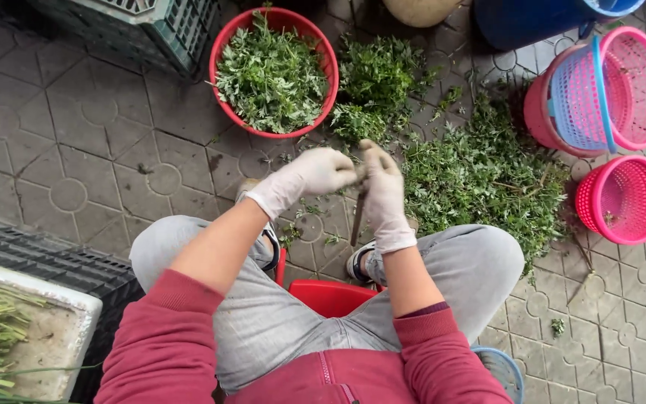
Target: The person is trimming the stems of leafy greens using a small knife and placing the cleaned greens into a red bowl.
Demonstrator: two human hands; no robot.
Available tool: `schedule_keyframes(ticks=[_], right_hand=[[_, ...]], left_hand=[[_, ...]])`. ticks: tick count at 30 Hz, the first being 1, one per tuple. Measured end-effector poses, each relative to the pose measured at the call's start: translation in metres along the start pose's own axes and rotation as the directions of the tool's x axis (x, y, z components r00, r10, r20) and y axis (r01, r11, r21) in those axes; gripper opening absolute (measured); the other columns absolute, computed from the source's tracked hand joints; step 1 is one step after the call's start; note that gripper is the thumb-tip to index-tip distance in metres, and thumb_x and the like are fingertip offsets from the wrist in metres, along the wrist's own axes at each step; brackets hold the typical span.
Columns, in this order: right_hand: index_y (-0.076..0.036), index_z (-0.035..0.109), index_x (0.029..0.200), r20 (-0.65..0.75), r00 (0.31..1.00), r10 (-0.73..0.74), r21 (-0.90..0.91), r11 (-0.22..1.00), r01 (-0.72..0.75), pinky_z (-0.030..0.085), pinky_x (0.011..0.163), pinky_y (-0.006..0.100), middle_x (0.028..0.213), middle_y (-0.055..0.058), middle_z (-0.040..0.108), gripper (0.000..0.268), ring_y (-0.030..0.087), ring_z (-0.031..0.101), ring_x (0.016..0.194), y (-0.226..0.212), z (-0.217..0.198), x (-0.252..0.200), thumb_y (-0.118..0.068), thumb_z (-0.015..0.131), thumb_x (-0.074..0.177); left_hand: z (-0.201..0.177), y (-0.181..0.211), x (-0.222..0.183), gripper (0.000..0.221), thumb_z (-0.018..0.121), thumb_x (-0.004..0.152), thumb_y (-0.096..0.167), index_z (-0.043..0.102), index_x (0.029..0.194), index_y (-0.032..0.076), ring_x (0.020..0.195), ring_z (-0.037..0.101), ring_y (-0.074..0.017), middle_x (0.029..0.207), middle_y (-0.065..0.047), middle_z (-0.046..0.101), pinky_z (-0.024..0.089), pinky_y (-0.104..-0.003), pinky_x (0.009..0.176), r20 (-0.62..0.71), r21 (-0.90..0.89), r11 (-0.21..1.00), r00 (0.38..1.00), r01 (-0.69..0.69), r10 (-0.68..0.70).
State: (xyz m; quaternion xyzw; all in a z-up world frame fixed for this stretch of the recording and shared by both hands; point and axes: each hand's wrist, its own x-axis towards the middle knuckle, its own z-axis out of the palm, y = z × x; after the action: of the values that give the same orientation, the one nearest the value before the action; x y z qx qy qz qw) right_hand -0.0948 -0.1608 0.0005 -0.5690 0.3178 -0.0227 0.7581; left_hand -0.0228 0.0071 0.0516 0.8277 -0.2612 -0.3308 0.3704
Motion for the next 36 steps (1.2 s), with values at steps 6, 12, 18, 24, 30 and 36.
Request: schedule_keyframes(ticks=[6,12,18,24,30,36], right_hand=[[-0.014,0.048,0.125,0.004,0.937,0.349,0.374,0.869,-0.325,0.039,0.052,0.021,0.11,0.005,0.068,0.072,0.01,0.051,0.071,0.028,-0.076,0.067,-0.079,0.063,0.096],[-0.002,0.072,0.128,-0.219,0.833,0.508,-0.2,0.812,-0.548,0.034,0.057,0.022,0.069,-0.009,0.04,0.039,0.006,0.038,0.058,0.069,-0.046,0.039,-0.035,0.058,0.11],[-0.018,0.075,0.099,-0.384,0.877,0.29,-0.337,0.84,-0.425,0.056,0.092,0.028,0.095,-0.002,0.077,0.008,0.011,0.066,0.088,0.23,-0.066,0.111,-0.013,0.078,0.093],[-0.016,0.064,0.156,-0.411,0.904,0.119,-0.645,0.662,-0.381,0.061,0.109,0.036,0.137,0.009,0.059,0.049,0.02,0.07,0.118,0.167,-0.015,0.129,-0.012,0.064,0.107],[-0.015,0.076,0.129,-0.082,0.921,0.381,-0.761,0.573,-0.305,0.058,0.111,0.032,0.126,0.002,0.079,0.024,0.014,0.071,0.112,0.115,-0.012,0.131,-0.018,0.069,0.106],[-0.019,0.086,0.109,0.098,0.955,0.28,-0.66,0.737,-0.149,0.053,0.092,0.025,0.101,-0.007,0.079,0.014,0.007,0.067,0.094,0.072,-0.044,0.105,-0.02,0.076,0.099]], left_hand=[[-0.061,-0.008,-0.004,0.027,0.066,0.101,0.043,0.083,0.105,0.022,0.096,0.081,-0.0345,0.095,-0.007,0.083,0.062,-0.052,0.09,-0.46,0.187,0.98,0.887,0.061,0.032],[-0.132,-0.045,-0.037,0.068,0.089,0.11,0.048,0.063,0.158,0.007,0.123,0.069,-0.0442,0.155,-0.019,0.065,0.051,-0.05,0.089,-0.749,0.522,0.812,0.596,0.262,0.29],[-0.13,-0.016,-0.051,0.06,0.078,0.114,0.04,0.058,0.16,0.007,0.122,0.072,-0.0409,0.137,-0.018,0.077,0.045,-0.057,0.11,-0.71,0.437,0.891,0.655,0.123,0.257],[-0.125,-0.006,-0.058,0.046,0.062,0.121,0.041,0.07,0.145,0.003,0.108,0.071,-0.0381,0.128,-0.012,0.077,0.048,-0.056,0.112,-0.589,0.53,0.844,0.753,0.085,0.294],[-0.11,-0.009,-0.042,0.048,0.073,0.111,0.049,0.073,0.144,0.014,0.097,0.073,-0.0321,0.119,-0.005,0.079,0.05,-0.048,0.108,-0.524,0.637,0.757,0.803,0.148,0.283],[-0.076,-0.024,-0.01,0.026,0.081,0.097,0.046,0.073,0.109,0.023,0.076,0.072,-0.03,0.089,-0.003,0.076,0.053,-0.044,0.082,-0.399,0.719,0.692,0.856,0.069,0.329]])
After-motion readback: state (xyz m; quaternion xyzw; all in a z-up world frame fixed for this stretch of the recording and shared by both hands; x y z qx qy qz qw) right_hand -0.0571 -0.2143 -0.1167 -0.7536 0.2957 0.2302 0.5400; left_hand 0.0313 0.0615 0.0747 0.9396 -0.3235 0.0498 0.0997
